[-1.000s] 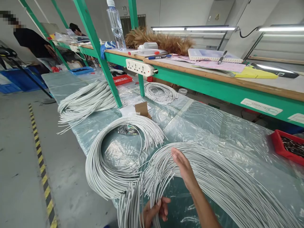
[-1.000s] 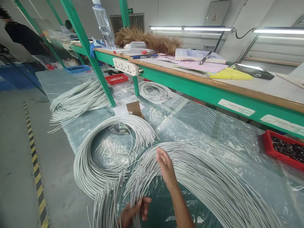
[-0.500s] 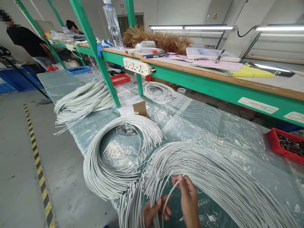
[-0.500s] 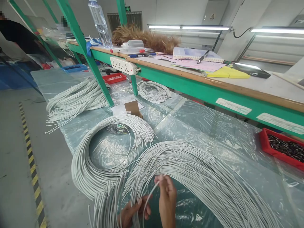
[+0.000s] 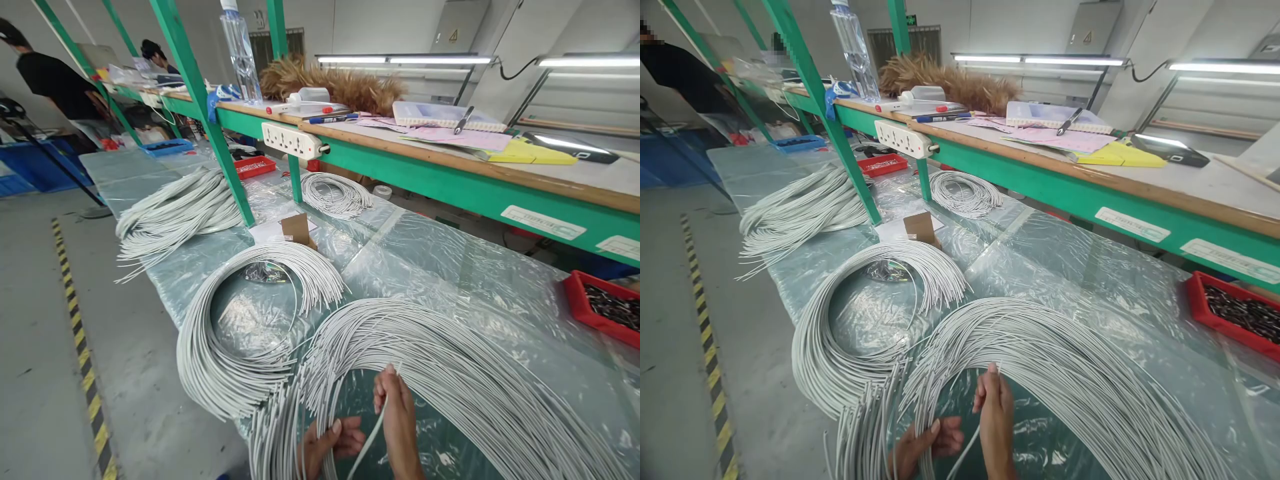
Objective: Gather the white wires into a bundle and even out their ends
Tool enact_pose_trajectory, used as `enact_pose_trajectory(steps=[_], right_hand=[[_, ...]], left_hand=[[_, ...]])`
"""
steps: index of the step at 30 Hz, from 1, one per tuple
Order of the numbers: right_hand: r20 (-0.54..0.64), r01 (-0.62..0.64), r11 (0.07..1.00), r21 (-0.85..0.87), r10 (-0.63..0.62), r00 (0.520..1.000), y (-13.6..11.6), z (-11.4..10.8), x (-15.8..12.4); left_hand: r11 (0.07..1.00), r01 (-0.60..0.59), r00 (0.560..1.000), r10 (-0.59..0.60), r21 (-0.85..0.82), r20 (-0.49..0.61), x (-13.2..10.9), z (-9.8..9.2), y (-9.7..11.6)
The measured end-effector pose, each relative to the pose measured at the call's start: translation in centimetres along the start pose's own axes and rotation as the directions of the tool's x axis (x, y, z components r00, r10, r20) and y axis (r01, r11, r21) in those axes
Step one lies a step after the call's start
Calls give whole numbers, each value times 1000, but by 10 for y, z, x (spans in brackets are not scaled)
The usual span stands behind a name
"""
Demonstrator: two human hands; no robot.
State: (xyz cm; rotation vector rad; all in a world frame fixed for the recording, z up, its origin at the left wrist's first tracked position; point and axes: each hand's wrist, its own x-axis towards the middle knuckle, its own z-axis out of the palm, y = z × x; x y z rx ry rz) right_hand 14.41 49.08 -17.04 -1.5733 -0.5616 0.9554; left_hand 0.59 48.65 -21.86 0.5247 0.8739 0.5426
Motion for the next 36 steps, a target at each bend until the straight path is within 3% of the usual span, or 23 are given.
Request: enact_pose_trajectory(steps=[3,7,11,15,20,23,27,30,32,36], right_hand=[[155,-57,992,-115,75,985,-3,-6,3],[309,38,962,-270,50,950,-10,-4,2],[384,96,940,-327,39,923,-15,4,-2],[340,89,951,-295,18,940,-10,5,-2],[158,-141,988,-70,151,976,4,-3,1],[243,-131,983,-132,160,957,3,-4,0],[434,56,953,-298,83,897,-8,4,-4],[460,66,959,-275,71,885,-13,9,-5],[405,50,968,-245,55,913,-12,9,-4],[164,-39,984,-173,68,984,-3,0,5]], left_hand=[[1000,-6,1000,6,9,8,-2,-1,-1],[999,-21,999,20,33,27,1,-2,-2],[999,-11,999,9,46,43,4,-4,-3],[1000,-9,999,8,29,53,3,-4,-2],[1000,-22,999,21,18,48,0,-4,0],[999,-24,997,20,44,81,-2,-5,0],[997,-25,991,14,77,134,-1,-7,-2],[996,-33,991,21,83,133,3,-9,-6],[997,-34,993,26,70,113,6,-10,-8],[999,-20,995,16,40,94,5,-12,-10]])
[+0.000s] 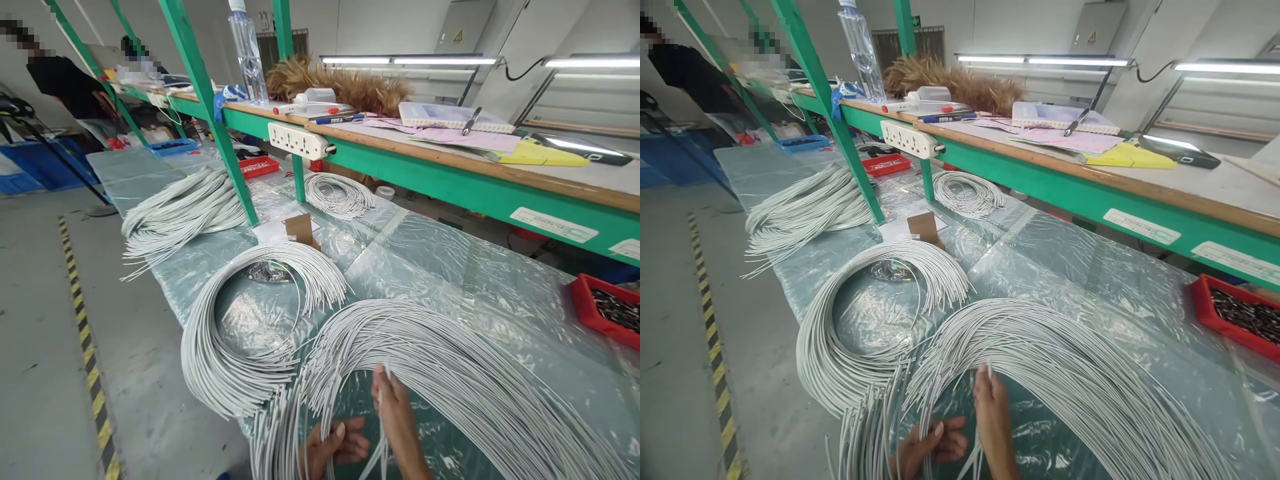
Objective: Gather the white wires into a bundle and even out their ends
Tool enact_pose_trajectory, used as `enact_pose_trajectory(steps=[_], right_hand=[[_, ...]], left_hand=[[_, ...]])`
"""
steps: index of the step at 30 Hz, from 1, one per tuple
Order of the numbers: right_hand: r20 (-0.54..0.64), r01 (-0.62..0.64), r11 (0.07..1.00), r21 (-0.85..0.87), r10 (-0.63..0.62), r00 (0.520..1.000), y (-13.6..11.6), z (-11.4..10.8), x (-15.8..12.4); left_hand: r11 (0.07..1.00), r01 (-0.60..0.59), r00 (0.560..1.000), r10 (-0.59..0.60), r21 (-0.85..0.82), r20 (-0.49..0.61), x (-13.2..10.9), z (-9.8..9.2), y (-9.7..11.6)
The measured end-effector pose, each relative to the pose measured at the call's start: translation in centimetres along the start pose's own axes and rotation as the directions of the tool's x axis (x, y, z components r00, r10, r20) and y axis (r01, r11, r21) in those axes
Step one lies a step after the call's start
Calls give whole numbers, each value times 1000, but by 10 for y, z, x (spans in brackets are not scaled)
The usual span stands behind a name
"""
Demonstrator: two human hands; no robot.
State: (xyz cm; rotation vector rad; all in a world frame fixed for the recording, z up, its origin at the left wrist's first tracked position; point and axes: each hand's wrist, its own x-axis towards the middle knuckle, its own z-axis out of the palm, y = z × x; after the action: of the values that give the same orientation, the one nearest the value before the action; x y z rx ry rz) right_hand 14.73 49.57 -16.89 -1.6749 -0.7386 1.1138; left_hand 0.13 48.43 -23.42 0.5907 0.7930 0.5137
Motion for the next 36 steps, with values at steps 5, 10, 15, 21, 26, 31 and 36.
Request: enact_pose_trajectory(steps=[5,10,15,21,26,31,36], right_hand=[[-62,-65,988,138,74,995,0,-7,4],[-9,-66,979,192,70,998,-12,3,3],[59,-66,951,302,50,997,-23,14,10],[-30,-36,941,335,49,998,-19,11,26],[-90,12,960,279,14,996,-16,-16,29],[183,-9,997,74,-4,983,-30,-21,14],[329,99,975,-197,-29,944,-39,-3,1]], left_hand=[[999,-33,998,31,42,45,-3,2,4],[993,-55,992,42,108,120,-9,7,13],[990,-27,986,3,139,169,-15,10,17],[996,-44,995,37,78,91,-6,2,8],[998,-67,998,67,-1,-14,1,-5,0],[996,-82,996,83,-29,45,4,-4,0],[996,-84,989,87,-28,117,2,-4,0]])
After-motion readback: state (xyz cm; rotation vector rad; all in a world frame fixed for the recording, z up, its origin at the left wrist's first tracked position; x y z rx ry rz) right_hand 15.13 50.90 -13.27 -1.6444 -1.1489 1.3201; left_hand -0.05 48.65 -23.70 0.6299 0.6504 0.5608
